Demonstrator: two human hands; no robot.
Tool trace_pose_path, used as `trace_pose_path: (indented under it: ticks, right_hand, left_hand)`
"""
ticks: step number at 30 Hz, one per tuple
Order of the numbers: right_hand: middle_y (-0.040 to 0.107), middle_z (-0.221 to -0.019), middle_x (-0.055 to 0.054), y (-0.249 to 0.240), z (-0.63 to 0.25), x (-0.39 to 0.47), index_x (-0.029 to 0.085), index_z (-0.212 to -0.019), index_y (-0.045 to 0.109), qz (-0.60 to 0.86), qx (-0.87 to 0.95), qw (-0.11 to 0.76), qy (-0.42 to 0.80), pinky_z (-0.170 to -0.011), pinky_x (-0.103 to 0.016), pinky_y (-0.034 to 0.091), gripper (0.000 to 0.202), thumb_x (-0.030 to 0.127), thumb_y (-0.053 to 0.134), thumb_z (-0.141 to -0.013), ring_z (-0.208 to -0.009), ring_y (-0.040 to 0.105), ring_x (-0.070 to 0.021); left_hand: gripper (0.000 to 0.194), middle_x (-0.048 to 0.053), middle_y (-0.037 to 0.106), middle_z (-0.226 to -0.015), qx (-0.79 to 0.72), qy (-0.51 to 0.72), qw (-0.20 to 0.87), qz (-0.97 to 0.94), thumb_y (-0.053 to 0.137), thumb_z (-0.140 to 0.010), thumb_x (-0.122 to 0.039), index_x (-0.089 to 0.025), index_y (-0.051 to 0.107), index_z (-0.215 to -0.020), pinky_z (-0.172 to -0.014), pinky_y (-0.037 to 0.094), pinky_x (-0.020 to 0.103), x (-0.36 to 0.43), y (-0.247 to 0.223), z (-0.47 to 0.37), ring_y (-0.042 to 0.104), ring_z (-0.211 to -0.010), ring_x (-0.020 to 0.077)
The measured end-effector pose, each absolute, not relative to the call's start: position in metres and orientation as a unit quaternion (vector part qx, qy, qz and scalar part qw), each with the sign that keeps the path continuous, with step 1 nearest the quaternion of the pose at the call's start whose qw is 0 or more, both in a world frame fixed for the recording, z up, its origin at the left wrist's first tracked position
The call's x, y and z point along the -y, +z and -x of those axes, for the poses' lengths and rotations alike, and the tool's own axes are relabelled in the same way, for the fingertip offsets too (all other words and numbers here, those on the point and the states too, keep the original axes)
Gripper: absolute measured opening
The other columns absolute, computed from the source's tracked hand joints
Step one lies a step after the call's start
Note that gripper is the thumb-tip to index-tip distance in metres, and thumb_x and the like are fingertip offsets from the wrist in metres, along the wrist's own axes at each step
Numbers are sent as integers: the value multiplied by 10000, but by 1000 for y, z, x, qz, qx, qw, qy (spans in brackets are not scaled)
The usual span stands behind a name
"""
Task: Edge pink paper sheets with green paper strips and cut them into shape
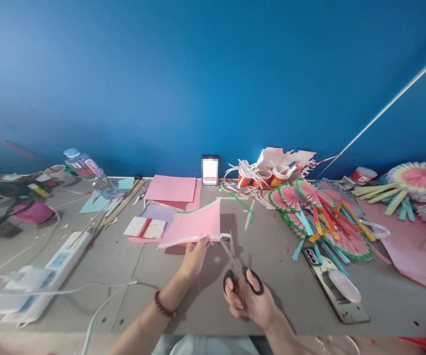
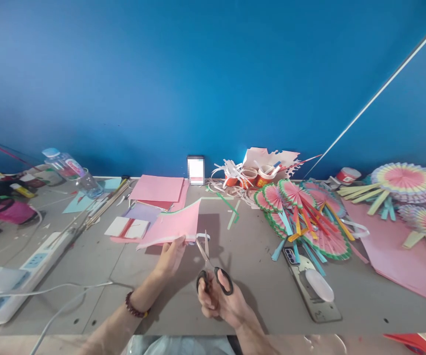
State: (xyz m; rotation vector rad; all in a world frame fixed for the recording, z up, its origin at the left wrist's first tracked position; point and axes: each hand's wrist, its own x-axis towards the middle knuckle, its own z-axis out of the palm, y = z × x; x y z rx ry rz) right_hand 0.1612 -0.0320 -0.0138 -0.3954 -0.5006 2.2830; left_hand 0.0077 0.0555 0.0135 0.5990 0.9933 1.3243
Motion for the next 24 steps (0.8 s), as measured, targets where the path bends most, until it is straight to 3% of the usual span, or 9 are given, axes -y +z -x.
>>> trace_pose_path:
  ticks: [6, 17, 24]
  right_hand:
    - [408, -596, 46, -8, -154, 32, 175, -838, 520, 185, 226, 391, 873, -417, -206, 162, 533, 691, 573, -717, -459, 243, -64]
    - [429, -589, 53, -12, -153, 32, 169, -844, 521, 195, 242, 360, 880, -418, -202, 160, 552, 700, 580, -707, -447, 258, -50]
    - [498, -643, 25, -13, -157, 38, 178, -892, 558, 234, 243, 378, 862, -428, -213, 176, 561, 700, 595, -692, -456, 309, -56]
  left_hand:
    - [234, -4, 577, -544, -421, 570, 631, -317, 693, -616, -375, -183, 586, -536, -697, 451, 321, -54, 8, -4, 546, -594, 156]
    - [280, 40, 644, -643, -426, 555, 611, -370, 721, -629, -438, -193, 629, -530, -742, 451, 329, -53, 3, -2, 566, -684, 191]
    - [293, -18, 504, -546, -423, 576, 613, -337, 686, -659, -401, -186, 546, -516, -702, 428, 290, -56, 15, -2, 477, -601, 134]
